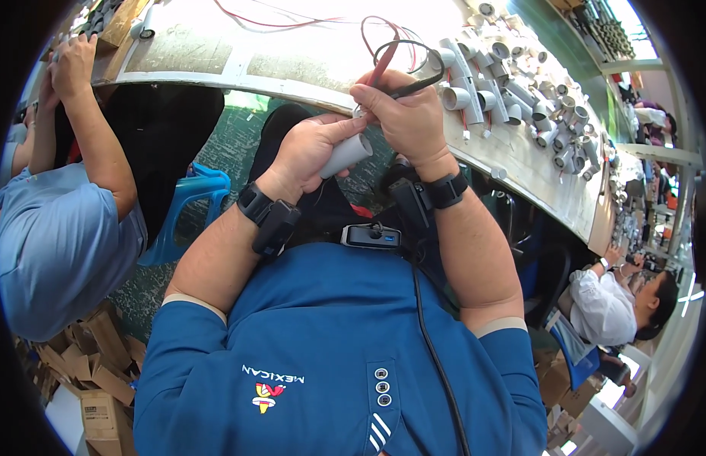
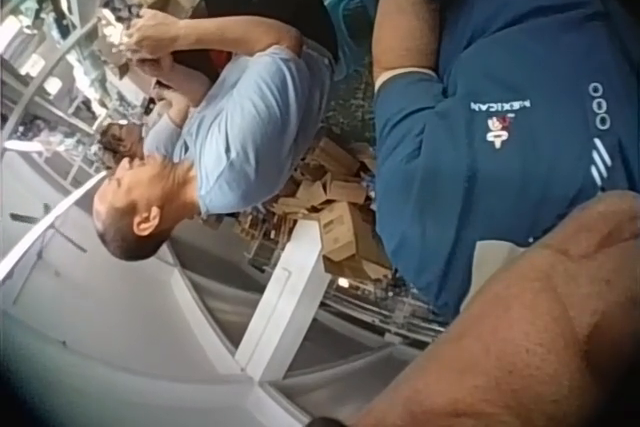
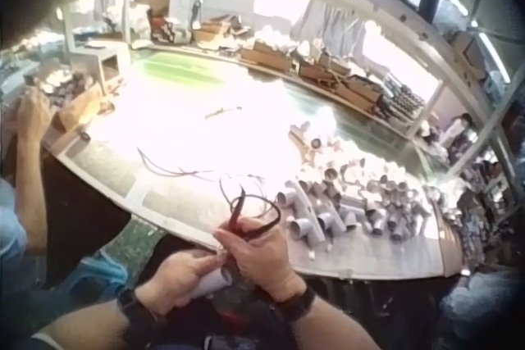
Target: The person tests electrical components by picking up a grey plastic part, touching its wires with multimeter probes, and then placing it onto a pile. This process is repeated for several parts while other workers perform similar tasks nearby.
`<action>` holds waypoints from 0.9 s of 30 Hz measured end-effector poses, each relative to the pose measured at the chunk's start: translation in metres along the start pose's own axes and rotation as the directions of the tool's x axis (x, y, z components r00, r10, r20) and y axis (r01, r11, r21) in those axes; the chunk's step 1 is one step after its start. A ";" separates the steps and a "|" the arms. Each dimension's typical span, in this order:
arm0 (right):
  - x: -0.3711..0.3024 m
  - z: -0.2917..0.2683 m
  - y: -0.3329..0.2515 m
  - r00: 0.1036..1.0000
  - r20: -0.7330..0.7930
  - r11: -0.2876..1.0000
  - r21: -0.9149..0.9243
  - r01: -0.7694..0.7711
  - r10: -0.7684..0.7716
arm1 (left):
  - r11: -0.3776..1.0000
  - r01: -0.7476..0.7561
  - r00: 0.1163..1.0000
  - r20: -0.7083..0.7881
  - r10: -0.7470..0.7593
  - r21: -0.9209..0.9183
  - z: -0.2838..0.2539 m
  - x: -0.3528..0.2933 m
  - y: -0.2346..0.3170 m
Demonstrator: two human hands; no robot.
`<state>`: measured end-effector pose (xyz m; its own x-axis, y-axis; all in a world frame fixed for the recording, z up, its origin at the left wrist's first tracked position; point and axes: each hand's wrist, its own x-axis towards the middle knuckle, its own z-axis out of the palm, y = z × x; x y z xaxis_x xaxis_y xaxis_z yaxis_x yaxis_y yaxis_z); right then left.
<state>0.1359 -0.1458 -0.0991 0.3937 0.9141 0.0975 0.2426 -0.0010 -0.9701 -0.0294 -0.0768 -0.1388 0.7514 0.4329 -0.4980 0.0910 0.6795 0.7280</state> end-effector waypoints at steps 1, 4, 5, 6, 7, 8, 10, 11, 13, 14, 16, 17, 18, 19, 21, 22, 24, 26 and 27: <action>-0.001 0.000 0.001 1.000 -0.002 1.000 0.021 0.004 -0.003 | 1.000 0.001 1.000 0.006 -0.001 0.005 0.000 0.000 0.000; -0.001 0.000 0.000 1.000 -0.002 1.000 -0.003 0.021 -0.021 | 0.999 0.009 1.000 0.015 -0.009 0.031 -0.001 -0.001 0.003; -0.001 0.000 -0.001 0.999 0.000 0.998 -0.049 0.034 -0.034 | 0.999 0.014 1.000 0.020 -0.015 0.044 -0.002 -0.001 0.004; -0.001 0.000 -0.001 0.999 0.002 0.994 -0.095 0.046 -0.046 | 0.999 0.014 1.000 0.021 -0.015 0.046 -0.003 -0.001 0.004; -0.001 0.000 -0.001 0.999 0.000 0.994 -0.094 0.047 -0.047 | 0.999 0.012 1.000 0.028 -0.014 0.044 -0.004 0.000 0.004; -0.001 0.000 0.000 0.998 0.004 0.992 -0.112 0.057 -0.057 | 0.999 0.011 0.999 0.034 -0.012 0.041 -0.005 0.000 0.004; 0.000 0.000 0.000 0.997 0.012 0.986 -0.148 0.079 -0.078 | 0.999 0.009 0.999 0.041 -0.010 0.039 -0.005 0.001 0.004; 0.000 0.000 0.000 0.997 0.011 0.986 -0.148 0.079 -0.079 | 0.999 -0.001 0.999 0.037 0.000 0.040 -0.004 0.002 0.004; 0.000 0.000 -0.003 0.995 0.017 0.985 -0.138 0.101 -0.100 | 0.999 -0.021 0.999 0.026 0.020 0.040 -0.003 0.003 0.004; 0.000 0.000 -0.004 0.994 0.020 0.985 -0.132 0.112 -0.110 | 0.999 -0.021 0.999 0.026 0.020 0.040 -0.003 0.003 0.004; -0.002 0.001 -0.009 0.993 0.030 0.984 -0.134 0.114 -0.111 | 0.999 -0.022 1.000 0.020 0.021 0.050 -0.003 0.002 0.006; -0.003 0.002 -0.012 0.993 0.040 0.984 -0.137 0.116 -0.111 | 0.998 -0.022 1.000 0.017 0.022 0.055 -0.003 0.001 0.006; -0.003 0.001 -0.014 0.992 0.050 0.983 -0.141 0.120 -0.114 | 0.998 -0.025 1.000 0.018 0.024 0.056 -0.002 0.001 0.007; -0.002 0.000 -0.013 0.992 0.050 0.982 -0.141 0.122 -0.116 | 0.998 -0.021 1.000 0.012 0.021 0.054 -0.002 0.001 0.006; 0.001 -0.004 -0.004 0.997 0.058 0.994 -0.086 0.063 -0.058 | 0.999 -0.013 1.000 0.001 0.013 0.048 -0.002 0.001 0.005; 0.003 -0.005 -0.002 0.998 0.064 0.998 -0.059 0.032 -0.028 | 0.999 -0.015 1.000 0.000 0.015 0.049 -0.002 0.001 0.006; 0.003 -0.005 -0.004 0.997 0.072 0.998 -0.051 0.025 -0.022 | 0.998 -0.027 1.000 0.004 0.027 0.061 -0.002 0.003 0.006; 0.003 -0.005 -0.005 0.997 0.083 0.999 -0.036 0.012 -0.009 | 0.997 -0.032 0.999 0.005 0.032 0.065 -0.001 0.002 0.006; 0.002 -0.005 -0.004 0.996 0.085 0.999 -0.036 0.010 -0.007 | 0.997 -0.037 0.999 0.001 0.037 0.065 -0.001 0.002 0.006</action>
<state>0.1405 -0.1457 -0.0942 0.3149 0.9453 0.0849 0.2784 -0.0065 -0.9605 -0.0282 -0.0720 -0.1357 0.7548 0.4570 -0.4706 0.1058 0.6232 0.7749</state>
